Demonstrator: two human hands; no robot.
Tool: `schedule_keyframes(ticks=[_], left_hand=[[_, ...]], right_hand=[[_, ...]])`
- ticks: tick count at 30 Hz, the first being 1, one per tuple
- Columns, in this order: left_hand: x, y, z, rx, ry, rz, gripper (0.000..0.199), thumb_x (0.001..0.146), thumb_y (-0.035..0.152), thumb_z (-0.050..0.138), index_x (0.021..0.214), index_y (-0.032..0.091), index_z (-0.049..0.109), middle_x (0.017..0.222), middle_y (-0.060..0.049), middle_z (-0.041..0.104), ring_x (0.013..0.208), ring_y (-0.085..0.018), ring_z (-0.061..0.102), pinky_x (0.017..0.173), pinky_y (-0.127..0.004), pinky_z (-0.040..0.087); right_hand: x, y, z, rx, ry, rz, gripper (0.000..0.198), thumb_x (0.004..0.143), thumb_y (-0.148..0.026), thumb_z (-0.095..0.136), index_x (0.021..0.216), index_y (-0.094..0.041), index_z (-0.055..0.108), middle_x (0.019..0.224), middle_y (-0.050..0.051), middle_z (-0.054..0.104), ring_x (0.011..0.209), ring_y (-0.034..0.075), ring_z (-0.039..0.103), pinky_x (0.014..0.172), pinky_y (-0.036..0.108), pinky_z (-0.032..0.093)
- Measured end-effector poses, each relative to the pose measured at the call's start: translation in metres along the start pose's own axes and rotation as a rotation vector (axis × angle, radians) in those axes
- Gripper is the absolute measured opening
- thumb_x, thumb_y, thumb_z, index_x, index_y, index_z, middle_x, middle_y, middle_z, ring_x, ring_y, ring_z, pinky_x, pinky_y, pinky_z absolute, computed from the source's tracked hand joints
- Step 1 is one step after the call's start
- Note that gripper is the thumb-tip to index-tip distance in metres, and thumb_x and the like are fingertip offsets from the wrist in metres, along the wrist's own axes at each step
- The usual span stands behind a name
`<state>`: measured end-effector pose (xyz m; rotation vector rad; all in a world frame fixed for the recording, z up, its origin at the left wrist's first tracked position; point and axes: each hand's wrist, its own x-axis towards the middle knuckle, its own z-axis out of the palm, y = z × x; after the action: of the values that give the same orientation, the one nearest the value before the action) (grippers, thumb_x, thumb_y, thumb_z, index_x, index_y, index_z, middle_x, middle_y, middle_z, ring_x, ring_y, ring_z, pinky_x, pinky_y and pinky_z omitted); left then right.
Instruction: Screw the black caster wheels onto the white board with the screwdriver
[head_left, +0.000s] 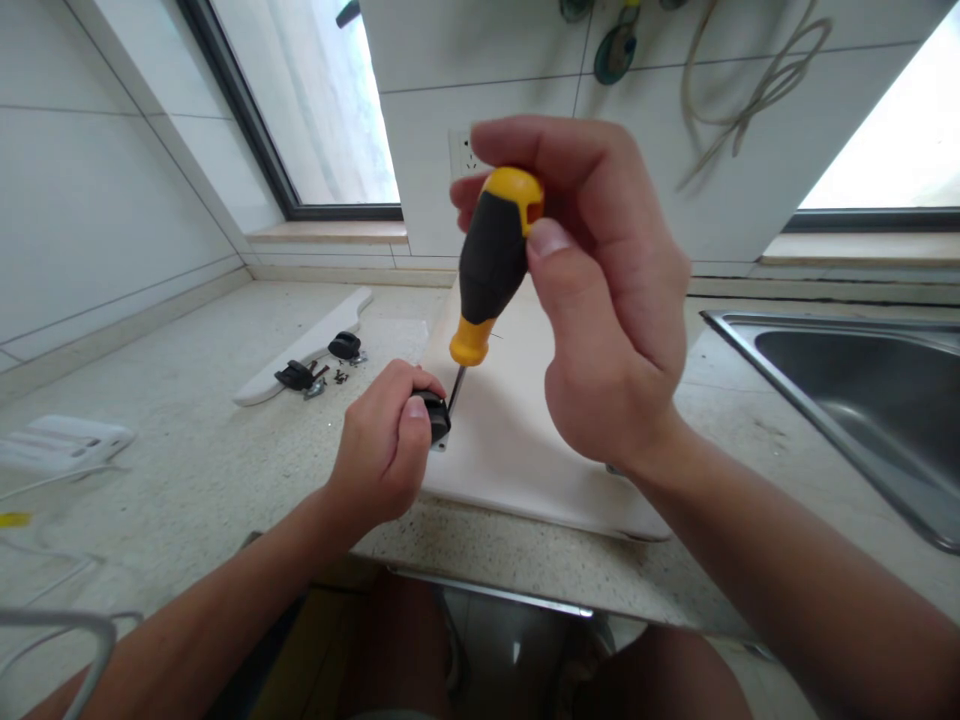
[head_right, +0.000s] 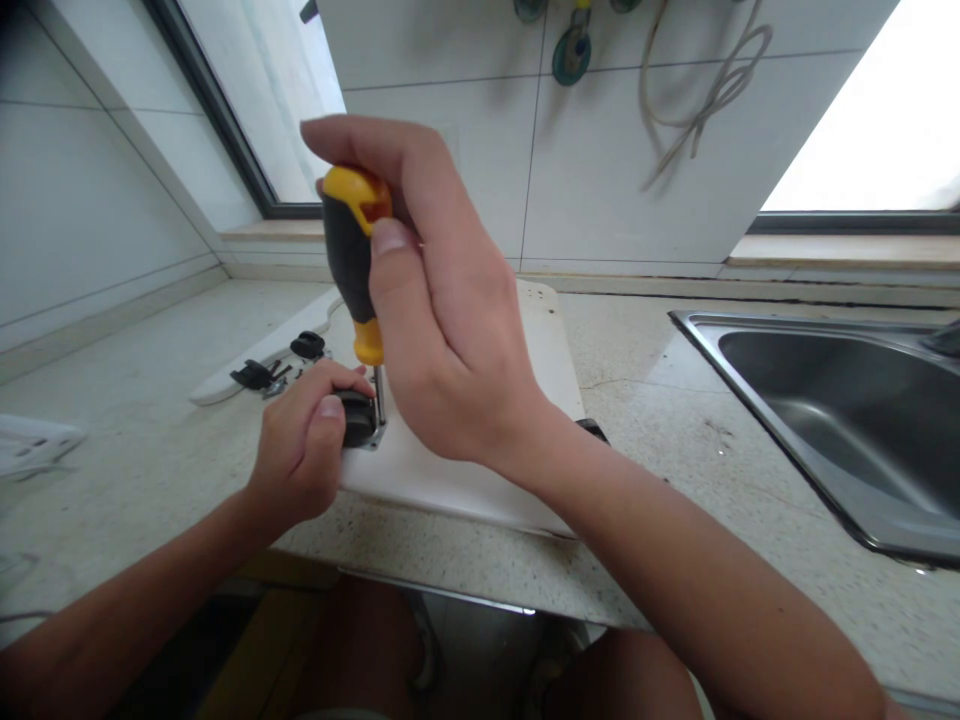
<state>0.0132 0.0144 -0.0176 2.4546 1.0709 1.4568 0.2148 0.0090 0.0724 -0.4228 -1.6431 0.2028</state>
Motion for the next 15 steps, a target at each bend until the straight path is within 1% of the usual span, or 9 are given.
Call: schedule_keyframes(ticks=[2,4,5,6,8,10,11,13,15], left_hand=[[0.0,0.0,0.0,0.006,0.002,0.003,0.026,0.111,0.025,0.039,0.103,0.024,0.064,0.091,-0.006,0.07,0.082,-0.023,0.068,0.072,-0.041,0.056],[0.001,0.001,-0.001,0.014,-0.001,0.001,0.025,0.11,0.024,0.039,0.103,0.024,0.064,0.089,-0.005,0.068,0.08,-0.023,0.067,0.072,-0.04,0.056],[0.001,0.001,-0.001,0.016,-0.004,-0.001,0.025,0.11,0.023,0.04,0.103,0.024,0.064,0.089,-0.005,0.068,0.08,-0.022,0.066,0.073,-0.04,0.056],[0.001,0.002,-0.001,0.017,-0.006,-0.002,0.025,0.109,0.023,0.04,0.103,0.024,0.064,0.089,-0.005,0.068,0.08,-0.022,0.066,0.073,-0.04,0.056],[0.001,0.002,-0.001,0.014,-0.008,0.0,0.025,0.11,0.023,0.04,0.104,0.024,0.064,0.09,-0.005,0.069,0.082,-0.023,0.067,0.074,-0.041,0.056],[0.001,0.002,-0.001,0.011,-0.008,0.004,0.026,0.11,0.024,0.039,0.104,0.023,0.064,0.092,-0.006,0.07,0.082,-0.023,0.067,0.074,-0.041,0.056],[0.001,0.002,-0.001,0.011,-0.008,0.003,0.026,0.11,0.024,0.039,0.103,0.023,0.065,0.091,-0.006,0.07,0.082,-0.023,0.067,0.074,-0.041,0.056],[0.001,0.002,-0.001,0.009,-0.009,0.0,0.026,0.11,0.022,0.04,0.102,0.023,0.065,0.09,-0.005,0.069,0.082,-0.023,0.066,0.074,-0.04,0.055],[0.0,0.001,-0.001,0.003,-0.009,0.001,0.026,0.11,0.022,0.04,0.103,0.023,0.065,0.09,-0.005,0.068,0.082,-0.022,0.066,0.074,-0.04,0.054]], right_hand=[[0.0,0.001,0.002,-0.019,0.072,-0.057,0.037,0.113,-0.016,0.043,0.127,-0.031,0.074,0.135,0.0,0.075,0.132,0.021,0.072,0.118,0.04,0.061],[0.001,-0.004,0.002,-0.115,0.141,-0.061,0.018,0.111,-0.025,0.064,0.121,-0.026,0.078,0.126,0.001,0.075,0.122,0.022,0.072,0.109,0.037,0.065],[0.002,-0.008,0.002,-0.176,0.145,-0.042,0.016,0.108,-0.027,0.074,0.122,-0.023,0.08,0.123,0.002,0.075,0.118,0.021,0.072,0.103,0.034,0.066],[0.002,-0.012,0.001,-0.231,0.124,-0.024,0.022,0.106,-0.028,0.079,0.126,-0.019,0.08,0.123,0.004,0.075,0.116,0.02,0.072,0.097,0.031,0.067],[0.002,-0.017,-0.001,-0.309,0.024,0.029,0.032,0.111,-0.022,0.07,0.141,-0.011,0.077,0.132,0.007,0.076,0.12,0.018,0.07,0.101,0.028,0.066],[0.0,-0.015,-0.002,-0.313,-0.007,0.017,0.041,0.116,-0.012,0.048,0.15,-0.006,0.071,0.141,0.01,0.074,0.129,0.017,0.068,0.118,0.029,0.059],[-0.001,-0.012,-0.002,-0.296,0.049,-0.048,0.043,0.115,-0.014,0.046,0.148,-0.006,0.073,0.139,0.012,0.072,0.132,0.02,0.067,0.121,0.032,0.058],[-0.002,-0.004,-0.002,-0.295,0.124,-0.099,0.04,0.114,-0.029,0.055,0.144,-0.017,0.077,0.136,0.011,0.069,0.138,0.026,0.066,0.123,0.041,0.058],[0.001,0.002,-0.002,-0.322,0.078,-0.063,0.04,0.11,-0.049,0.065,0.146,-0.032,0.076,0.136,0.008,0.067,0.144,0.031,0.064,0.12,0.047,0.061]])
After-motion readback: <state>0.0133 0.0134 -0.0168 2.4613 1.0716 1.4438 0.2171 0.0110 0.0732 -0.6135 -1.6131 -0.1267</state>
